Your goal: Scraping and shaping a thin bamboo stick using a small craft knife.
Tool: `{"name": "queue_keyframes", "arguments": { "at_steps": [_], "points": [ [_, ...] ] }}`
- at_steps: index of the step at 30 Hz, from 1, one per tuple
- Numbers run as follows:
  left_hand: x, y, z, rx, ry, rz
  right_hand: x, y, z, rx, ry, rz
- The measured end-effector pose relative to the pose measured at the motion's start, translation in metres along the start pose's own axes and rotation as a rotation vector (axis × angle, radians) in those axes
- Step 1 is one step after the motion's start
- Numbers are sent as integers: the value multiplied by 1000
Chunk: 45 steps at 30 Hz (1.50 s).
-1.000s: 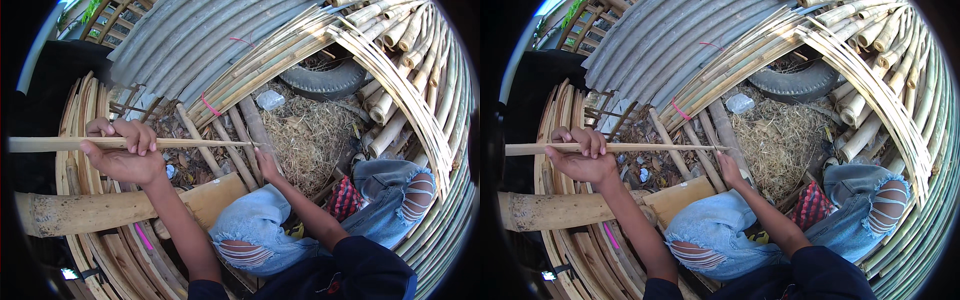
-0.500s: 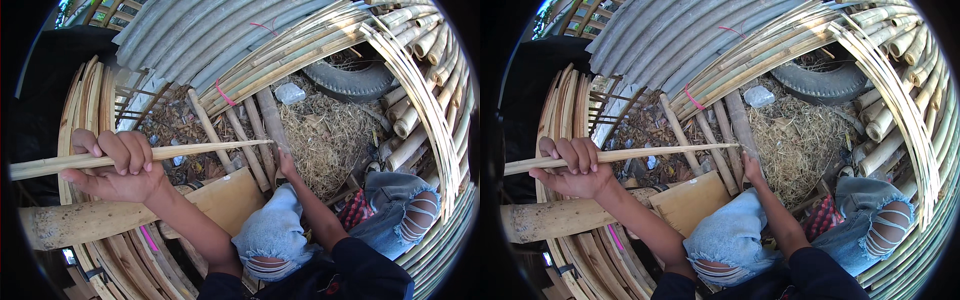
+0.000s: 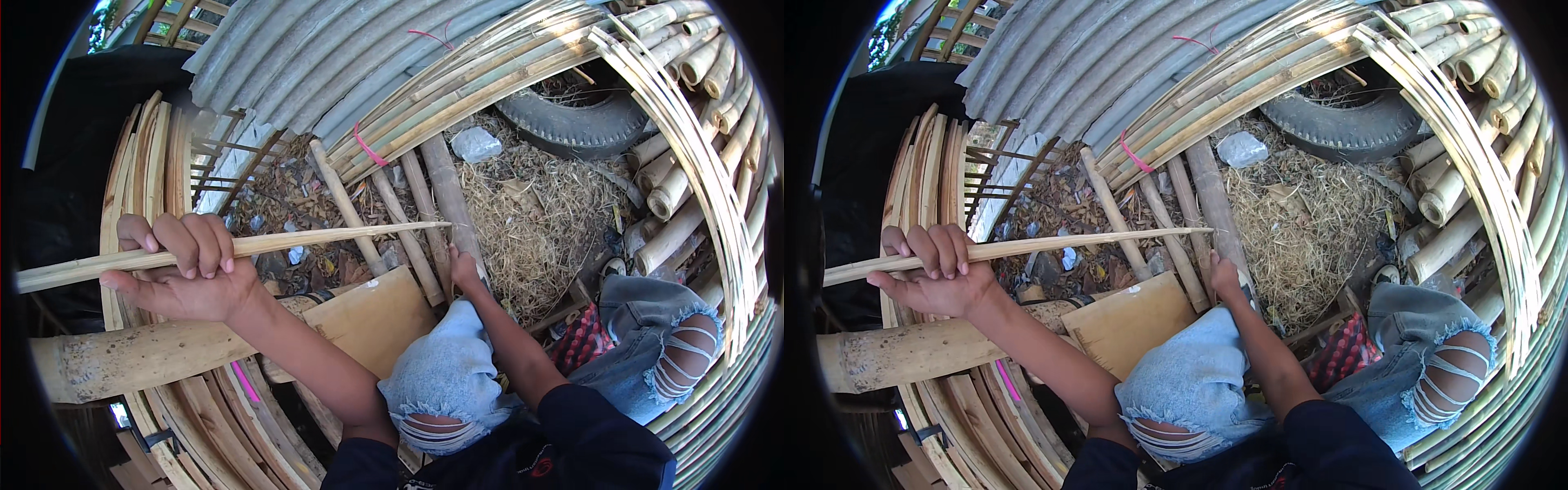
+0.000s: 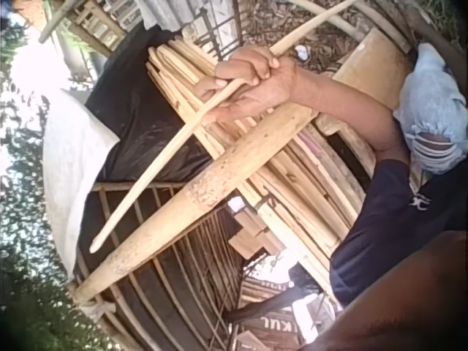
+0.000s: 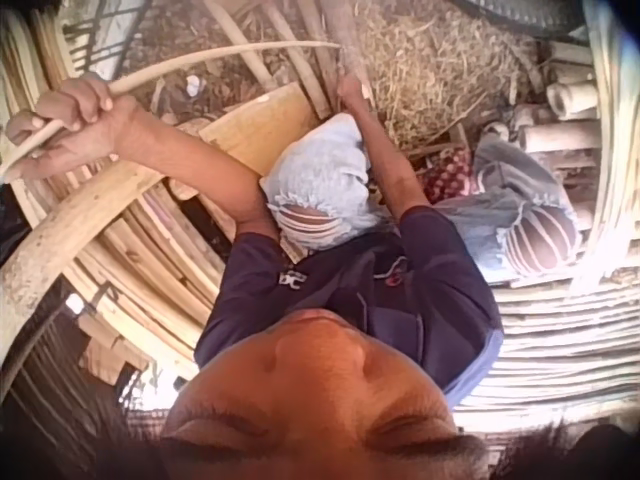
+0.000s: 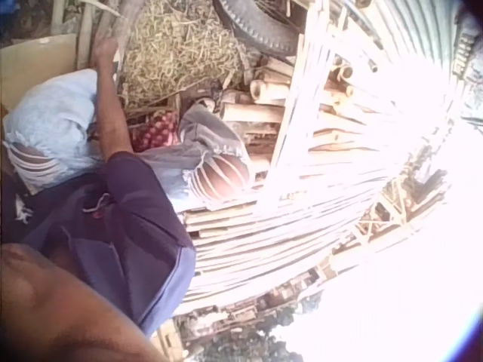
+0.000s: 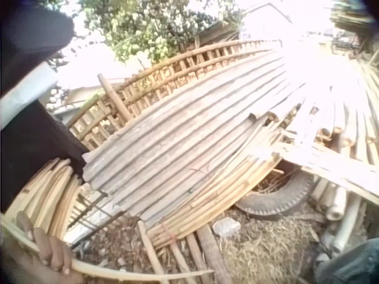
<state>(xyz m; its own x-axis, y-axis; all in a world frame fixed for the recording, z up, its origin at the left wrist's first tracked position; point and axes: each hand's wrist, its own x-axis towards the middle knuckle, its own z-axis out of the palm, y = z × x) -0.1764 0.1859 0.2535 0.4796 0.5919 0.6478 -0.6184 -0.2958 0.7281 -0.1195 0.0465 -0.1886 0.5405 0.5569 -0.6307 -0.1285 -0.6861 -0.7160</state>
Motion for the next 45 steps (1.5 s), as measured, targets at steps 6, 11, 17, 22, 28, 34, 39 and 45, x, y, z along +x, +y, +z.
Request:
{"name": "queue_keyframes", "arguments": {
  "at_steps": [6,11,17,22,28,34,39,45],
  "points": [
    [6,-5,-13,116,39,-14,18,18,-7,27,-47,22],
    [-49,-58,-11,299,306,-27,10,13,-10,-5,-8,-42],
    [-76,-98,-30,262,394,-162,5,-4,-15,26,16,-194],
    [-83,-96,-24,131,373,14,-62,-100,-25,321,-175,-315],
    [-90,-97,-27,-7,242,58,0,-38,-29,139,-136,-179],
    [-83,-98,-31,-75,113,90,-14,-57,-28,219,-256,-270],
    [-72,-103,-34,-118,103,60,31,-26,-23,131,-103,-53],
    [-69,-103,-38,-112,88,46,18,-22,-20,128,-173,-119]
  ]
}}
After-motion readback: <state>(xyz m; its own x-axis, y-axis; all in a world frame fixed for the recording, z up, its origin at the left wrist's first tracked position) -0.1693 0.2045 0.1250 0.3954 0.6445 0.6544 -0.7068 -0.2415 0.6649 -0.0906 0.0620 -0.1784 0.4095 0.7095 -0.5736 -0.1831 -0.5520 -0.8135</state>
